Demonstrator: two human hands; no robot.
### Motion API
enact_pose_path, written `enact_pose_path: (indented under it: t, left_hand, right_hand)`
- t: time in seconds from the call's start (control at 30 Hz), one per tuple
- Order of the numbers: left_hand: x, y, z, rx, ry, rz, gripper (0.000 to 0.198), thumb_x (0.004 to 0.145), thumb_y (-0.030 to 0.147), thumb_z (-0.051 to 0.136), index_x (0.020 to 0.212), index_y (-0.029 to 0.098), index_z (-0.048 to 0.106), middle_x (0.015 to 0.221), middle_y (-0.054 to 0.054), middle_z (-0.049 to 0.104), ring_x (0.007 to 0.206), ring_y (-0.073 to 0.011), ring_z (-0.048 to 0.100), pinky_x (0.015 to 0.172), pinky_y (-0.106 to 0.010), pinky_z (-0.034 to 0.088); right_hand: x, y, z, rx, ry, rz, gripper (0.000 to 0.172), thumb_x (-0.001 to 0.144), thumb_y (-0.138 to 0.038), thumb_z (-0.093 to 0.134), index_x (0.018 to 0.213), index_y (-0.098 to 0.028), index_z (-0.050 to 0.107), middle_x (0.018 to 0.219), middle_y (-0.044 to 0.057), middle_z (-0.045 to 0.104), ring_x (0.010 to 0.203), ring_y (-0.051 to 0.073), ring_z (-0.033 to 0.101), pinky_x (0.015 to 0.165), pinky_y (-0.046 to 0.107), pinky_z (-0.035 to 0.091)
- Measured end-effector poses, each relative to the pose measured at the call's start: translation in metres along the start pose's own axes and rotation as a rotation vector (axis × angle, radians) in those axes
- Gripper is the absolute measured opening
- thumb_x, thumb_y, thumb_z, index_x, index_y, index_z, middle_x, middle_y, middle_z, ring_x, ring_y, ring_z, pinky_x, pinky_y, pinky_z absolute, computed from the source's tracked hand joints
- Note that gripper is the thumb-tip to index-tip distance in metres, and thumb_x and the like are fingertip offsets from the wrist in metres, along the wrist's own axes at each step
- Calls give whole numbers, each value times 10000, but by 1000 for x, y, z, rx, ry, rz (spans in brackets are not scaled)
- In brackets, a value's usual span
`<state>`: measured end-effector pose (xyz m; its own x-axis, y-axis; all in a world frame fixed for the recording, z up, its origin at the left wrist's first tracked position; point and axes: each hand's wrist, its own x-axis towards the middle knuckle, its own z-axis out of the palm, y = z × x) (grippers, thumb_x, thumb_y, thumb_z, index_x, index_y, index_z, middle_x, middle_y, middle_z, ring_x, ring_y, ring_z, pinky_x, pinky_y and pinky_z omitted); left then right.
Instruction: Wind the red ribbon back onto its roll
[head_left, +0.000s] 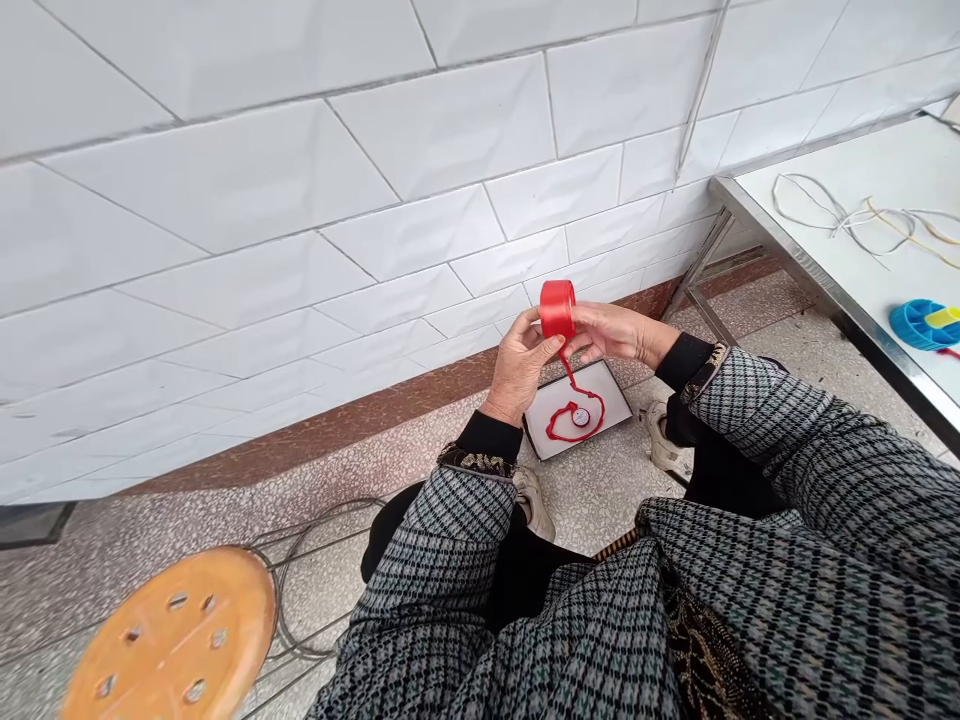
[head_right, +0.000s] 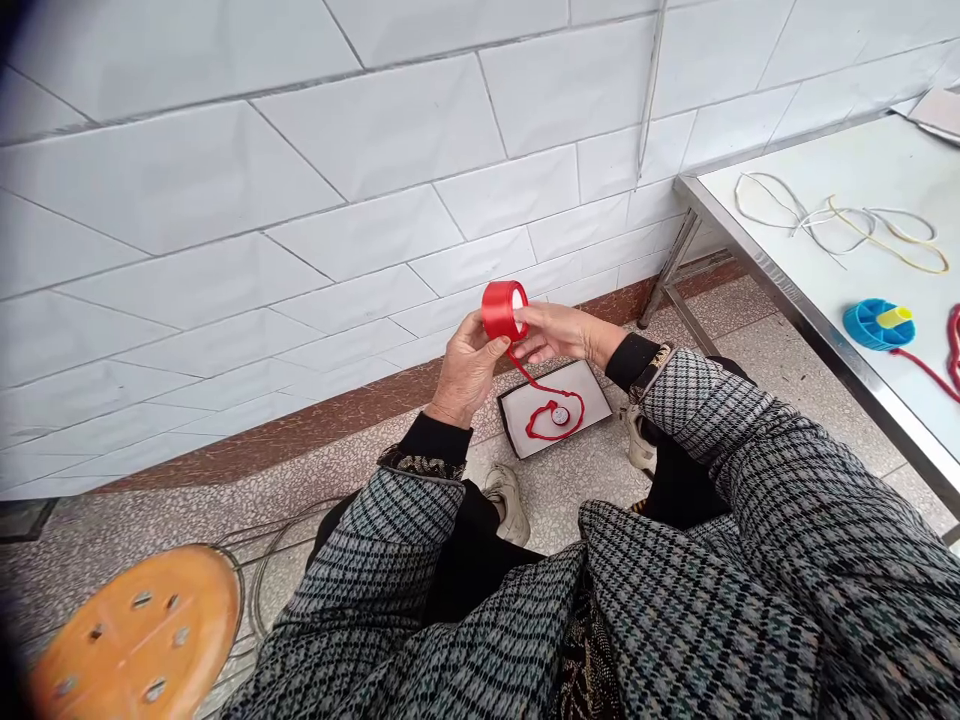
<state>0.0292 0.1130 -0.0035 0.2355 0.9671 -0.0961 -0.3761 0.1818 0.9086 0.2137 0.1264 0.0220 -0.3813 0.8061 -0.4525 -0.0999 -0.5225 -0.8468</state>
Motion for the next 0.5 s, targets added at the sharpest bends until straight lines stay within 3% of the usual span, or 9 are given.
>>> enact_pose_path:
  t: [0.1,0.2,0.33,0.5]
  left_hand:
    - [-2,2,0,16,-12,-25,418,695,173,972,1055,227,767,1030,-46,801,928,-180,731,857,-314,588]
    - [-5,2,1,43,-23,-55,410,687,182,969,1042,223,766,1001,-40,804,909,-181,733,855,-316,583]
    - [-7,1,0,43,-38,-75,431,699,209,978,1070,230,758,969,-36,804,882,-187,736,857,-338,586]
    - [-5,-2,-4,81,-54,-36,480,725,336,999,1112,224,738,1021,-40,784,911,-177,720,903,-348,590]
  right_hand:
    - [3,-2,-12,-387,75,-409,470,980,-292,785,1432,-263,659,1219,92,727,996,226,713,842,348,675]
    - [7,-3,-26,-761,52,-725,513,972,-188,779,1463,-285,669,1320,95,694,1228,285,642,1113,483,580]
    - [5,-5,-33,-1007,34,-806,470,1053,-196,705,1501,-331,665,1419,97,638,1343,308,588,1189,530,512]
    - [3,-4,-25,-1050,71,-805,420,1065,-264,701,1483,-295,666,1444,116,646,1368,341,592,1165,579,543]
